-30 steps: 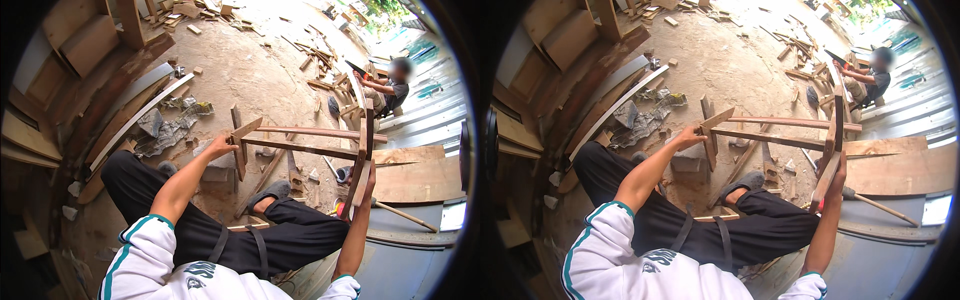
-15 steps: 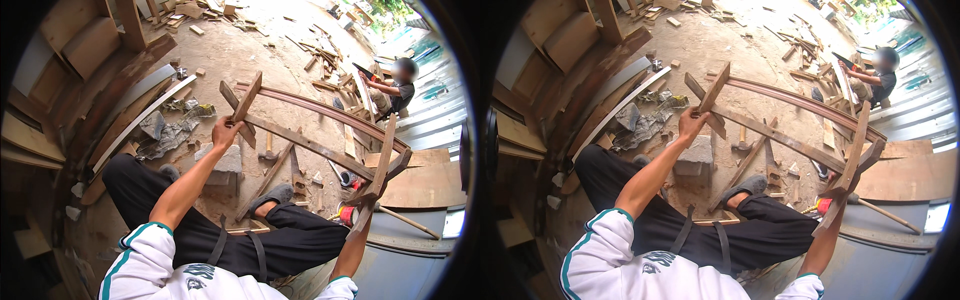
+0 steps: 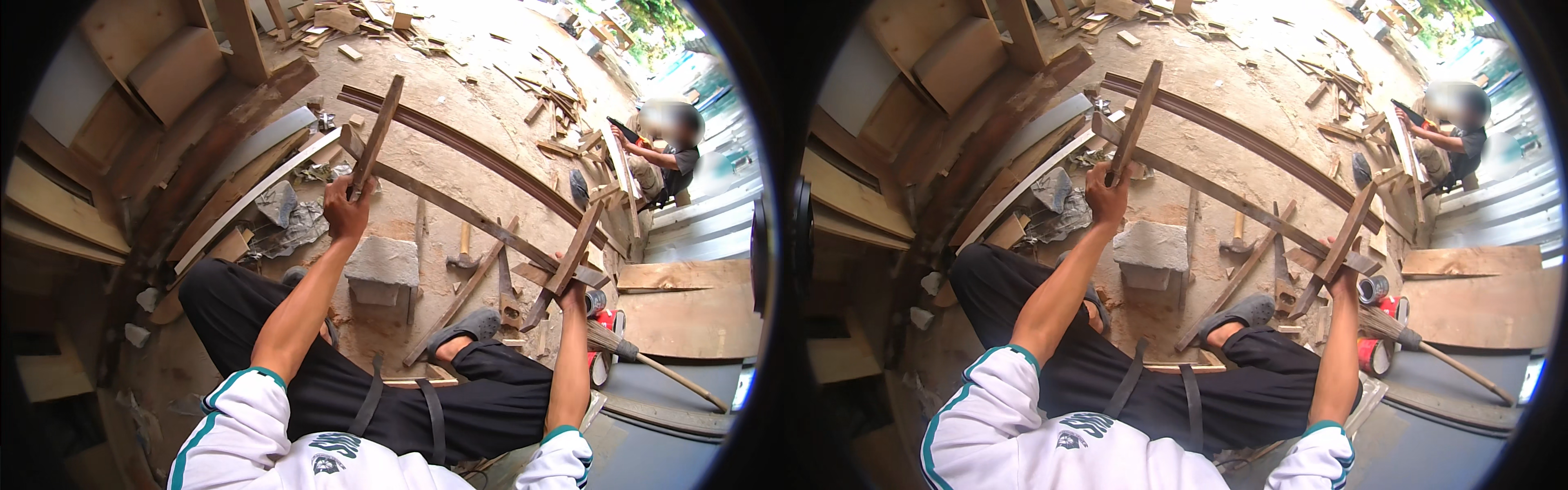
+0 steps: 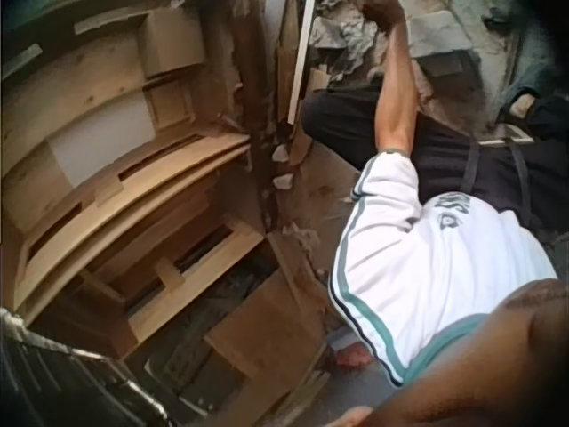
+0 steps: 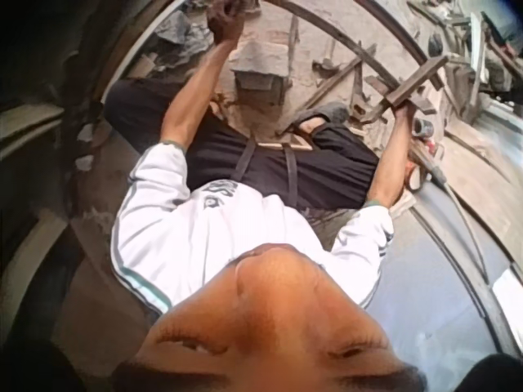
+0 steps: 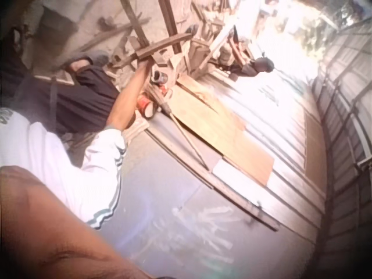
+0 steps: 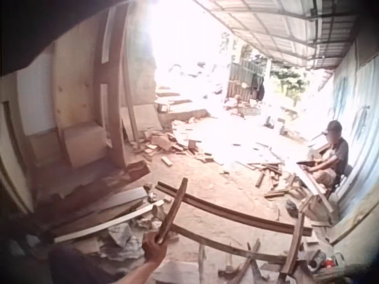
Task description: The person sits on the floor and assembles a small wooden frame using a hammer and nails. They repeatedly position the frame on a concrete block, hammer nails into the joints, and adjust the pieces to secure the structure.
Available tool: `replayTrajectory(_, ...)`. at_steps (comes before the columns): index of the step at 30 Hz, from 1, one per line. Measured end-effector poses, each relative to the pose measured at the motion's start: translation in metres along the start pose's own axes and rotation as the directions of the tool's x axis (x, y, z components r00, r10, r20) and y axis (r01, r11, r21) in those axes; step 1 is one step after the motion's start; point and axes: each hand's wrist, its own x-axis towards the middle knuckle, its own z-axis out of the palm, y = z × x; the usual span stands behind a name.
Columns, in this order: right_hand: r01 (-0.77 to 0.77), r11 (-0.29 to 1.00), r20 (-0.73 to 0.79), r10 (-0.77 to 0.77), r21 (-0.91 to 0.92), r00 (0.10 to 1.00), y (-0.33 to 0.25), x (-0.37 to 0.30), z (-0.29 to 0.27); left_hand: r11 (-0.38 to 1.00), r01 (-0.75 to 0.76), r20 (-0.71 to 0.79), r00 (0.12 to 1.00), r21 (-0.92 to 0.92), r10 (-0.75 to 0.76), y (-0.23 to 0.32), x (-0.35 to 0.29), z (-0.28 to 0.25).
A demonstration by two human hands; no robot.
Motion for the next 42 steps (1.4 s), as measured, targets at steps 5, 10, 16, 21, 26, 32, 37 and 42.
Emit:
replayTrajectory(5,0.127,0.992,-0.053,-0.126,0.026,0.991,0.042,0.028,-0.043,0.970,0.131,0.257,0.964,-0.206,-0.075,-0.014,0.006,-0.002)
replayTrajectory(10,0.017,0.986,-0.041,-0.010,0.168,0.999,0.058,0.043,-0.091,0.781,0.441,0.522,0.834,-0.442,-0.175,-0.016,0.032,-0.025)
replayTrajectory(16,-0.159,0.971,0.100,0.143,0.179,0.985,0.096,0.023,-0.039,0.360,0.797,0.767,0.586,-0.485,-0.262,0.000,0.057,-0.075)
replayTrajectory(21,-0.108,0.972,0.111,0.086,0.207,0.990,0.073,0.028,-0.063,0.293,0.830,0.807,0.543,-0.474,-0.231,0.040,0.069,-0.082)
replayTrajectory(26,-0.043,0.976,0.156,0.010,0.211,0.988,0.079,0.037,-0.047,0.454,0.747,0.755,0.620,-0.485,-0.214,0.052,0.075,-0.096)
replayTrajectory(32,0.032,0.977,0.281,-0.092,0.210,0.955,0.055,0.048,-0.045,0.402,0.764,0.747,0.620,-0.505,-0.239,0.039,0.074,-0.092)
replayTrajectory(37,0.109,0.980,0.328,-0.159,0.164,0.931,0.024,0.047,-0.035,0.357,0.764,0.730,0.633,-0.537,-0.257,0.030,0.071,-0.086)
replayTrajectory(42,0.192,0.980,0.289,-0.201,0.059,0.936,-0.006,0.037,-0.013,0.413,0.759,0.736,0.627,-0.503,-0.255,0.020,0.067,-0.082)
